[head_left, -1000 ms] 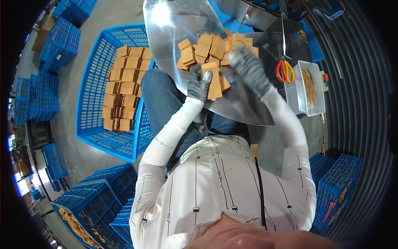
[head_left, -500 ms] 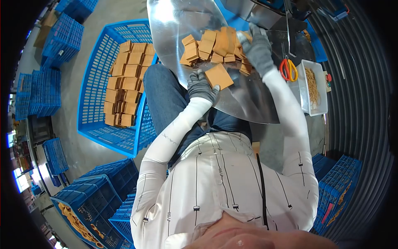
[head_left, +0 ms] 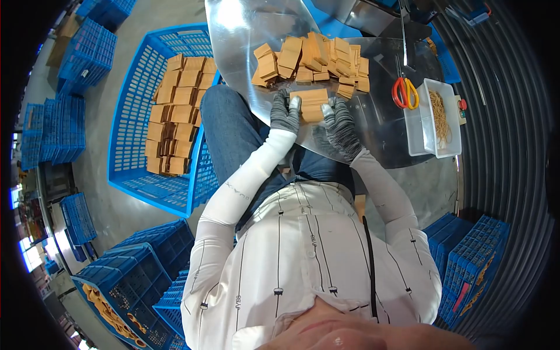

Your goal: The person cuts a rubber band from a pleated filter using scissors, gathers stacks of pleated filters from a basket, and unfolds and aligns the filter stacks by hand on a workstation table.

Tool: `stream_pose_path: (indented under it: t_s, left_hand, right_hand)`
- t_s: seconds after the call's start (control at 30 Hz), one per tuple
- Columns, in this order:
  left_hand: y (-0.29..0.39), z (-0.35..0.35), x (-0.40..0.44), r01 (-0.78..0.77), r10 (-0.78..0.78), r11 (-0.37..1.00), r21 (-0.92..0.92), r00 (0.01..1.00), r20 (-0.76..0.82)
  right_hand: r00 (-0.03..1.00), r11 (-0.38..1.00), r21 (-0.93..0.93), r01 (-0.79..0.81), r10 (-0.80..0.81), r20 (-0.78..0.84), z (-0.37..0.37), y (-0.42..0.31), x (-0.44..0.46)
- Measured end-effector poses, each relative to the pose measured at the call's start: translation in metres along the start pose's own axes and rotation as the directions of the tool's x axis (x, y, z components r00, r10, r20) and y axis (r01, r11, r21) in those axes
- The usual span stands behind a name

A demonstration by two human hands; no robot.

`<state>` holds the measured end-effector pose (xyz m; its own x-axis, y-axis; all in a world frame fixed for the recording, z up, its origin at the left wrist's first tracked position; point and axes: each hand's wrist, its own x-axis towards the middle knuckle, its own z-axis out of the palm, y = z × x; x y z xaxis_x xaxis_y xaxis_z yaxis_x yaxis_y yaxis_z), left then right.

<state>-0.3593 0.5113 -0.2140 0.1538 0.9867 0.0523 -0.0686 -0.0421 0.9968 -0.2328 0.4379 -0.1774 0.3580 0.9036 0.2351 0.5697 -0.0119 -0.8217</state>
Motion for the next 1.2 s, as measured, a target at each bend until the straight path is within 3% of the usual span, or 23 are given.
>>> stream_pose_path:
  t_s: [0.07,0.13,0.2,0.23,0.33,0.37,0.47,0.6,0.7,0.83,0.93,0.97,1.07,1.1,1.2]
  left_hand:
    - [0.024,0.004,-0.008,-0.155,0.156,0.973,0.172,0.988,0.010]
    - [0.029,0.004,-0.019,-0.215,0.205,0.944,0.251,0.976,0.068]
    - [0.035,0.002,-0.026,-0.220,0.212,0.942,0.254,0.976,0.059]
    - [0.040,0.007,-0.029,-0.251,0.263,0.935,0.250,0.965,-0.017]
    - [0.044,0.002,-0.024,-0.079,0.077,0.985,0.153,0.997,0.019]
    - [0.047,0.001,-0.023,-0.021,0.019,0.993,0.113,1.000,0.019]
    - [0.034,-0.001,-0.022,0.027,-0.026,1.000,-0.009,0.999,0.047]
    - [0.035,-0.003,-0.025,0.067,-0.059,0.996,-0.061,0.990,0.124]
    - [0.035,-0.001,-0.022,0.041,-0.045,0.999,0.026,0.988,0.148]
    - [0.040,0.008,-0.025,-0.133,0.136,0.957,0.258,0.991,0.007]
    - [0.042,-0.001,-0.022,-0.012,0.012,0.997,0.076,1.000,-0.002]
    - [0.042,-0.004,-0.019,-0.052,0.050,0.996,0.074,0.998,0.033]
    - [0.036,-0.005,-0.019,0.338,-0.325,0.937,-0.089,0.937,0.131]
    - [0.038,-0.004,-0.018,0.219,-0.214,0.974,-0.052,0.972,0.094]
    - [0.046,-0.011,-0.009,-0.094,0.094,0.994,0.049,0.996,0.012]
  right_hand:
    - [0.995,0.995,0.045,0.085,-0.082,-0.053,0.006,-0.008,0.000]
    - [0.999,1.000,-0.006,0.030,-0.030,-0.040,0.008,-0.022,-0.001]
    - [0.997,0.997,-0.082,0.005,-0.012,-0.083,0.011,-0.031,0.000]
    - [0.999,0.996,-0.085,-0.018,0.015,-0.045,0.010,-0.039,-0.001]
    - [0.988,0.995,0.026,0.092,-0.088,-0.130,0.015,-0.030,0.006]
    - [0.999,0.974,0.226,-0.027,0.034,-0.028,0.012,-0.027,0.003]
    - [0.995,0.912,0.406,-0.060,0.087,-0.048,0.020,-0.008,-0.005]
    - [0.986,0.812,0.559,-0.166,0.149,0.075,0.007,-0.021,-0.009]
    - [0.992,0.959,0.276,-0.065,0.091,-0.082,0.009,-0.028,-0.010]
    - [0.992,1.000,-0.017,-0.014,0.012,-0.123,0.016,-0.033,-0.005]
    - [0.990,0.990,0.061,0.125,-0.120,-0.070,0.016,-0.047,-0.003]
    - [1.000,0.934,0.358,-0.012,0.014,-0.004,0.018,-0.043,-0.004]
    - [0.987,0.972,0.175,0.159,-0.149,-0.068,0.017,-0.043,-0.007]
    - [0.974,0.970,0.109,0.218,-0.210,-0.084,0.016,-0.043,-0.005]
    - [0.967,0.959,0.198,-0.201,0.162,0.197,-0.004,-0.031,0.007]
